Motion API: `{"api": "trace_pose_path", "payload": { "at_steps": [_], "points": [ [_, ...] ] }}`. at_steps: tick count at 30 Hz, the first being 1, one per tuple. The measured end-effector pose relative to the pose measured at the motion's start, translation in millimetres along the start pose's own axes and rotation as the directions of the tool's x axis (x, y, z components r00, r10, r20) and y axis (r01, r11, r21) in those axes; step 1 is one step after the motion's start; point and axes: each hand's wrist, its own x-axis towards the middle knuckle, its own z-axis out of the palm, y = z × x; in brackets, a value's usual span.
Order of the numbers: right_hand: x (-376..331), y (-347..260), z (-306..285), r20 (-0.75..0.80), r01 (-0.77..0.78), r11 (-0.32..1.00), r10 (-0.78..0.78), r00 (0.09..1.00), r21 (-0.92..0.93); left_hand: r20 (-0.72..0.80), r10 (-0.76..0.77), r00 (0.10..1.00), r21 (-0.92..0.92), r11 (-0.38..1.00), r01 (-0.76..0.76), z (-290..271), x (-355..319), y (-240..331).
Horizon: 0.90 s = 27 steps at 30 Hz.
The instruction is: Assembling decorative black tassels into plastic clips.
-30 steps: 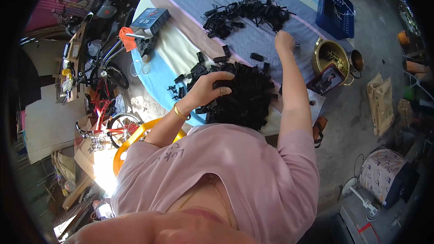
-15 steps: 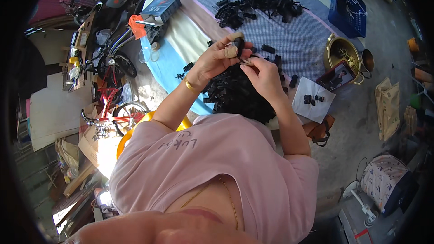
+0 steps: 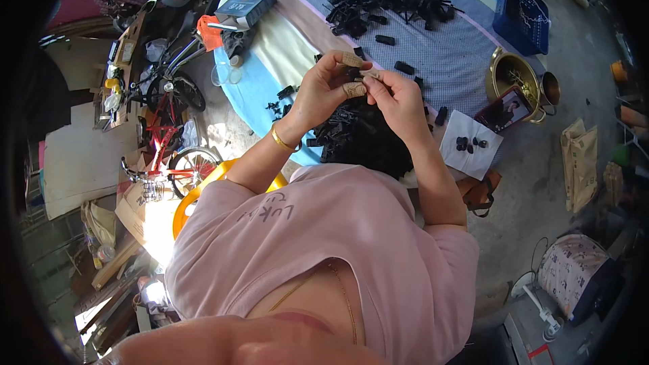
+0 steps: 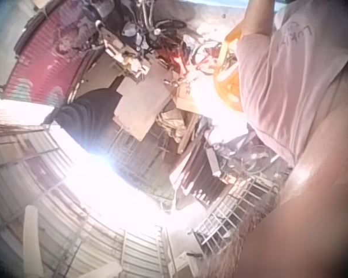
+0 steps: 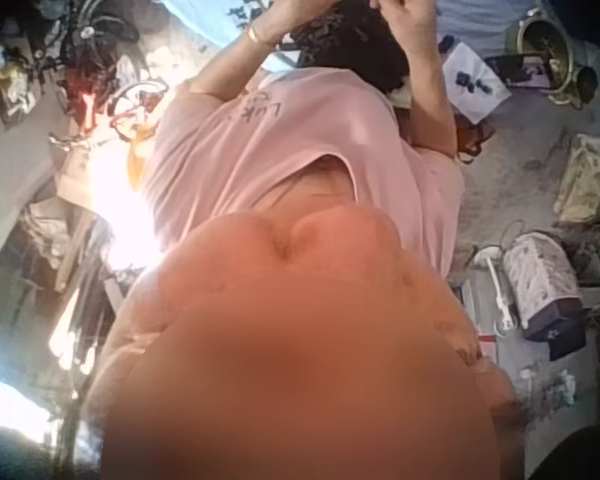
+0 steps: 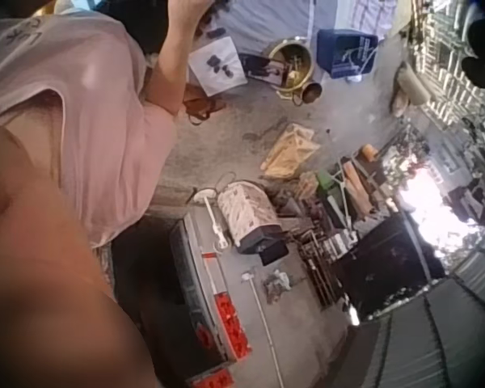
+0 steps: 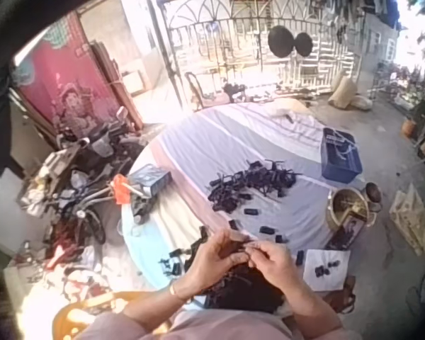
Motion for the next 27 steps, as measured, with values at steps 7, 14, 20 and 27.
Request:
{"api": "trace_pose_path", "payload": {
  "at_steps": [7,14,20,27],
  "points": [
    [-4.9,3.5,10.4,-0.043,0.044,0.994,-0.040,0.998,0.098,-0.070,0.143,0.987,0.175,0.976,-0.129,5.6,-9.1,-1.1],
    [-4.6,14.7,0.6,0.091,-0.243,0.935,0.227,0.970,0.257,-0.099,0.262,0.960,0.378,0.902,-0.207,6.5,-9.1,-18.9],
    [-5.5,-2.9,-4.6,-0.076,0.098,0.978,-0.114,0.991,-0.186,-0.081,0.176,0.981,0.657,0.749,-0.080,14.4,-11.0,-2.5],
    [-15.4,-2.9,-30.3,0.057,0.183,0.980,-0.188,0.981,0.075,0.325,-0.177,0.929,0.033,0.984,0.176,-8.7,-18.2,27.8]
  ]
}}
